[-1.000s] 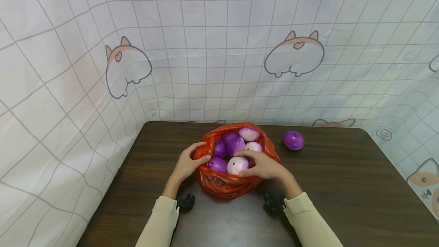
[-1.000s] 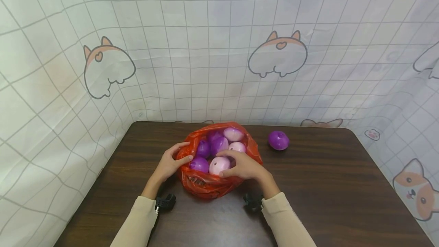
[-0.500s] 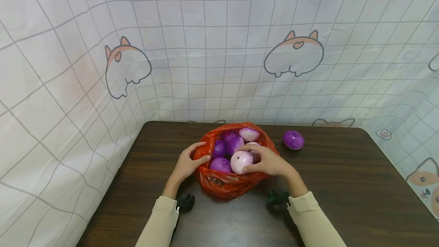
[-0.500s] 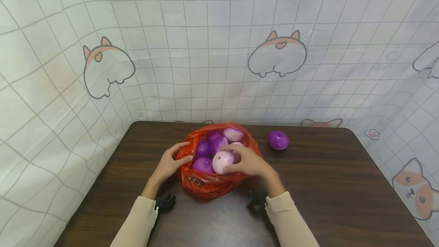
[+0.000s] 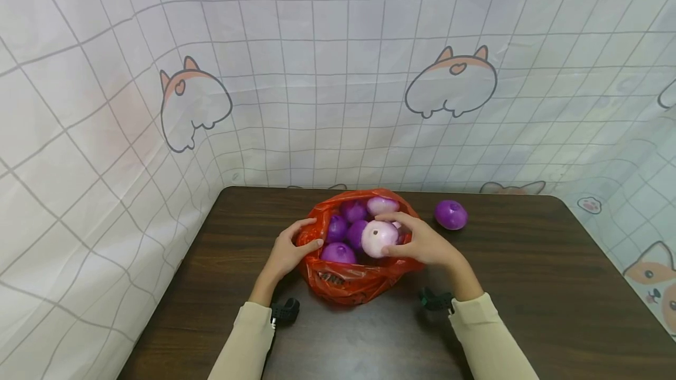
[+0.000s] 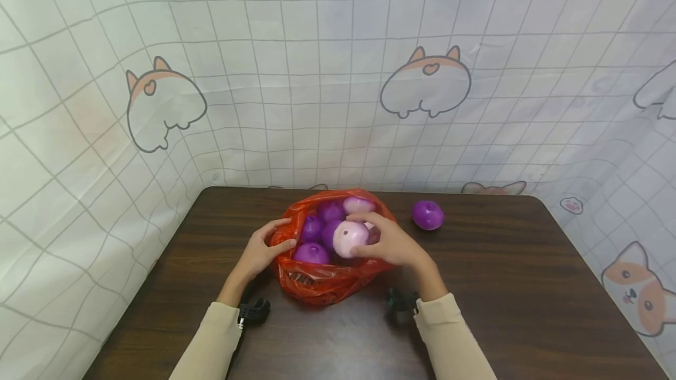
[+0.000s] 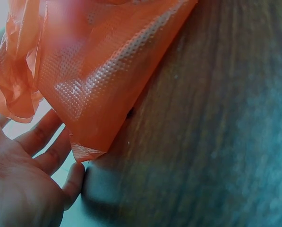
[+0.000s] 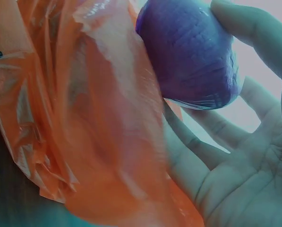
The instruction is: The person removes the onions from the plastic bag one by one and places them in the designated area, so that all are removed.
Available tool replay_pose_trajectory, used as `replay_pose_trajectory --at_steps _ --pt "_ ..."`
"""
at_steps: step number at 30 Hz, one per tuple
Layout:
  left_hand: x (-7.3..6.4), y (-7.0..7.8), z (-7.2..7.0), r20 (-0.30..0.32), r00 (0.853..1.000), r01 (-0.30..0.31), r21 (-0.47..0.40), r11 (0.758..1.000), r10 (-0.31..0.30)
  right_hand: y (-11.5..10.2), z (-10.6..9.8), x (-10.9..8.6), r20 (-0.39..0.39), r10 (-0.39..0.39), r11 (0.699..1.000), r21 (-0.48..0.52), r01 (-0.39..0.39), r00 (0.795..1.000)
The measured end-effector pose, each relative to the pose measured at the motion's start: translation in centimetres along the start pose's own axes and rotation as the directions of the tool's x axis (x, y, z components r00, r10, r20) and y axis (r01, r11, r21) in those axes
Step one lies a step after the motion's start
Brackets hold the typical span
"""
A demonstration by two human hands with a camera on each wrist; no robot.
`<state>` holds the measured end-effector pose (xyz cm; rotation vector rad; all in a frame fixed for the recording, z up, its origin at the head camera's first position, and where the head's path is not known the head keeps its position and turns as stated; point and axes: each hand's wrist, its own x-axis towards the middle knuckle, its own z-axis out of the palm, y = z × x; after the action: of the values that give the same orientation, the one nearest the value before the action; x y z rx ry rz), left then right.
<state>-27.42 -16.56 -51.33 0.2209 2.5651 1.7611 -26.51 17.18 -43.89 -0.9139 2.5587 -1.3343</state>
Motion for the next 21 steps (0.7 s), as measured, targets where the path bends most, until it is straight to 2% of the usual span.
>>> replay_pose_trajectory --at_steps 6,14,21 --pt "0.0 -0.1 0.0 0.001 1.0 0.003 -0.003 1.0 -0.003 0.2 -0.8 -0.3 -0.027 -0.022 0.999 0.031 0.023 0.999" --pt "0.0 -0.1 0.1 -0.001 1.0 0.0 -0.012 1.0 0.0 0.4 -1.6 -0.6 -0.063 0.018 0.992 0.124 -0.01 0.998" --pt "-0.1 0.0 -0.1 0.011 1.0 -0.003 -0.016 1.0 0.003 0.1 -2.4 -1.0 -0.111 0.04 0.988 0.153 -0.023 0.993"
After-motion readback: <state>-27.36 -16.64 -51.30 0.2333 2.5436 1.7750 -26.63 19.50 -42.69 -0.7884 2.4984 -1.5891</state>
